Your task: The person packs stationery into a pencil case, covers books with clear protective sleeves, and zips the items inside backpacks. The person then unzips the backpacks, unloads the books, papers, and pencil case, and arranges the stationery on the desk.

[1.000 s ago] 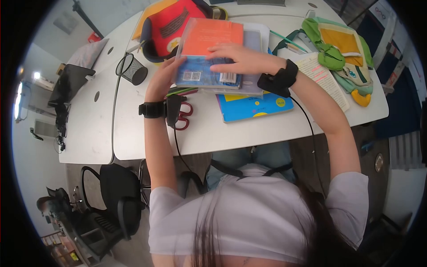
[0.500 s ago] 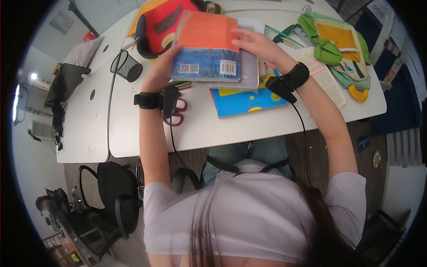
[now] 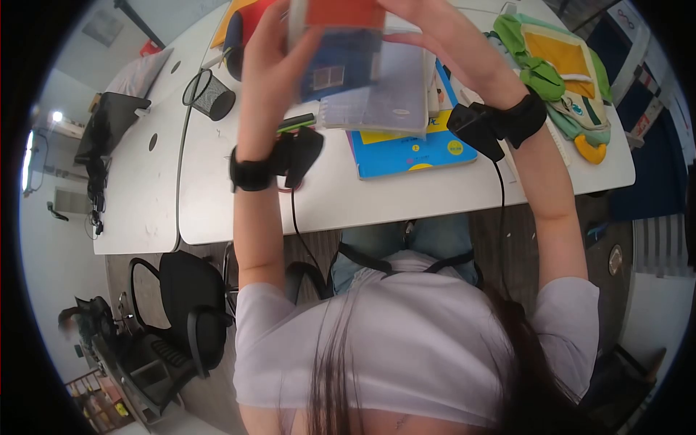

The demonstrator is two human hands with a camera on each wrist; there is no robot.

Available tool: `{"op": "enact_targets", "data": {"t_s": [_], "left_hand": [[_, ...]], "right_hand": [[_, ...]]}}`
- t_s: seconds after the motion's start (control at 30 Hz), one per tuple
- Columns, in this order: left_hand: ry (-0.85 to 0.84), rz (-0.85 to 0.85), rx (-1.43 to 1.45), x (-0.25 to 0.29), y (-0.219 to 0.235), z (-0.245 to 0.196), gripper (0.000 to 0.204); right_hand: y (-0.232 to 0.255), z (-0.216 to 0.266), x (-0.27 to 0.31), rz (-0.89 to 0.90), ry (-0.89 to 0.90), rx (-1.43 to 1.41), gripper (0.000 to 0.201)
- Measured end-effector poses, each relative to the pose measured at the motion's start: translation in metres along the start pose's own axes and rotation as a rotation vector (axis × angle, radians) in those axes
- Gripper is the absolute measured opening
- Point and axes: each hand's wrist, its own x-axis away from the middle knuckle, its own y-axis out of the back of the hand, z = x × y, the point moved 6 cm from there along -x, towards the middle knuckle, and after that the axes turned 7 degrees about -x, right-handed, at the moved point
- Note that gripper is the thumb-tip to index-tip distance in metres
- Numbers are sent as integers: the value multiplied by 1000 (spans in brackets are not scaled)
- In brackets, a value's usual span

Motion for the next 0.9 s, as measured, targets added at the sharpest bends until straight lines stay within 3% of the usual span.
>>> {"op": "enact_targets", "data": {"t_s": [0.1,0.17,0.2,0.23,0.27,0.3,0.33,0.37,0.4,0.47,0.5,0.57,0.6,0.67,0.73,0.9], "left_hand": [[-328,-7,-384,0,-29,-13,44],[-330,137,-390,5,-54,-9,50],[-334,135,-389,5,-52,-7,50],[-293,295,-358,4,-57,-2,53],[-252,453,-325,4,-60,5,56],[-258,450,-326,0,-57,15,56],[-170,240,-115,-10,-41,32,54],[-80,30,96,-18,-26,48,53],[-83,29,97,-24,-26,60,53],[-256,-382,-67,-26,-2,63,50],[-259,-385,-65,-25,4,70,50],[97,166,204,-26,-17,91,44],[80,157,275,-24,-22,92,31],[82,139,305,-22,-24,91,31],[81,122,336,-20,-25,91,30],[49,-35,249,-20,-24,84,28]], "right_hand": [[-31,26,7,52,140,-22,58],[-12,4,2,100,106,24,50],[5,-5,0,-65,47,40,48],[22,-14,-1,-228,-8,56,46],[36,-22,-5,-225,-2,62,46],[50,-25,-9,-177,110,65,41],[57,-23,-9,-129,220,67,36],[62,-21,-7,-127,222,70,36],[65,-25,-6,-92,139,-52,36],[70,-29,-4,-57,56,-171,35],[71,-31,-4,-34,22,-194,36],[70,-32,-8,-11,-11,-218,36],[68,-31,-11,16,18,-175,41],[68,-32,-12,40,47,-133,46],[77,-46,-10,-3,50,192,52],[80,-73,0,-46,-38,162,51]]}}
